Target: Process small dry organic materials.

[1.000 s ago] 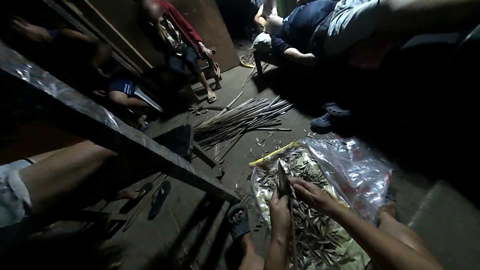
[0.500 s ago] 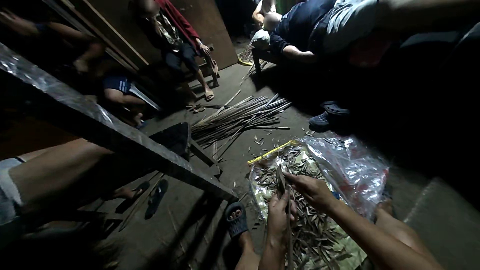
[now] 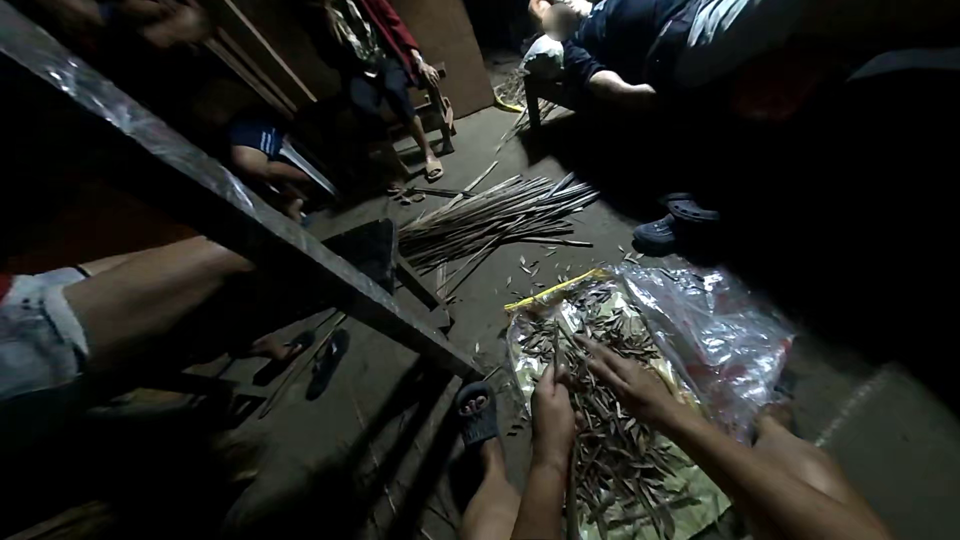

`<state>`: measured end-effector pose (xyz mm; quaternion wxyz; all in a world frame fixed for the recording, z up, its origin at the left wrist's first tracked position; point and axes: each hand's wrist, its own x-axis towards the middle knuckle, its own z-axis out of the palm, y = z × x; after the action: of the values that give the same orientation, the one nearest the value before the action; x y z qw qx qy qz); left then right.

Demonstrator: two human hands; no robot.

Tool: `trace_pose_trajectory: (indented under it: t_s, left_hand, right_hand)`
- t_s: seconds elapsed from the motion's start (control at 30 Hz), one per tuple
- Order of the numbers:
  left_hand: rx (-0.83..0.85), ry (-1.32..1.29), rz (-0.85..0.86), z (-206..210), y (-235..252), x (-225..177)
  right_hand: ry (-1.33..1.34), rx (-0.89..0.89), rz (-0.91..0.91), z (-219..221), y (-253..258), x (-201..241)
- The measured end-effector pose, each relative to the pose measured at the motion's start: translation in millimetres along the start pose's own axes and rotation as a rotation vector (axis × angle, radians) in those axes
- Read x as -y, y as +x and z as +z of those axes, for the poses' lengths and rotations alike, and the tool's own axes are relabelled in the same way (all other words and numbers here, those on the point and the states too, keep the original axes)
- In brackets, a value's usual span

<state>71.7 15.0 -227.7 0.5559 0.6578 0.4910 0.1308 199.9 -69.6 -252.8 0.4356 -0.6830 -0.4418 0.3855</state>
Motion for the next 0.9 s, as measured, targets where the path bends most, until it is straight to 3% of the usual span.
trace_pose_trajectory:
  t_s: [0.13,0.33,0.57,0.7,0.8,0.9]
  left_hand:
    - [-0.019,0.363,0.037,8.0,-6.2,-5.8]
    - [0.013,0.759,-0.048,15.2,-9.7,-23.4]
    - [-0.168,0.783,0.263,24.2,-12.1,-0.1]
    - [-0.201,0.843,0.306,26.1,-14.8,4.5]
    - [-0.164,0.836,0.293,25.7,-21.2,4.7]
    - [-0.145,0.807,0.291,26.0,-23.2,8.1]
  right_hand:
    - [0.049,0.088,0.029,13.3,-5.4,0.8]
    - [-0.003,0.025,0.075,20.5,-4.8,2.2]
    - [-0.351,-0.196,0.084,21.8,-4.8,5.3]
    - [-0.505,-0.356,0.009,30.2,-0.2,-8.8]
    - [-0.473,-0.32,0.197,14.7,9.4,-2.8]
    - [-0.242,-0.334,0.247,-6.0,20.1,-8.6]
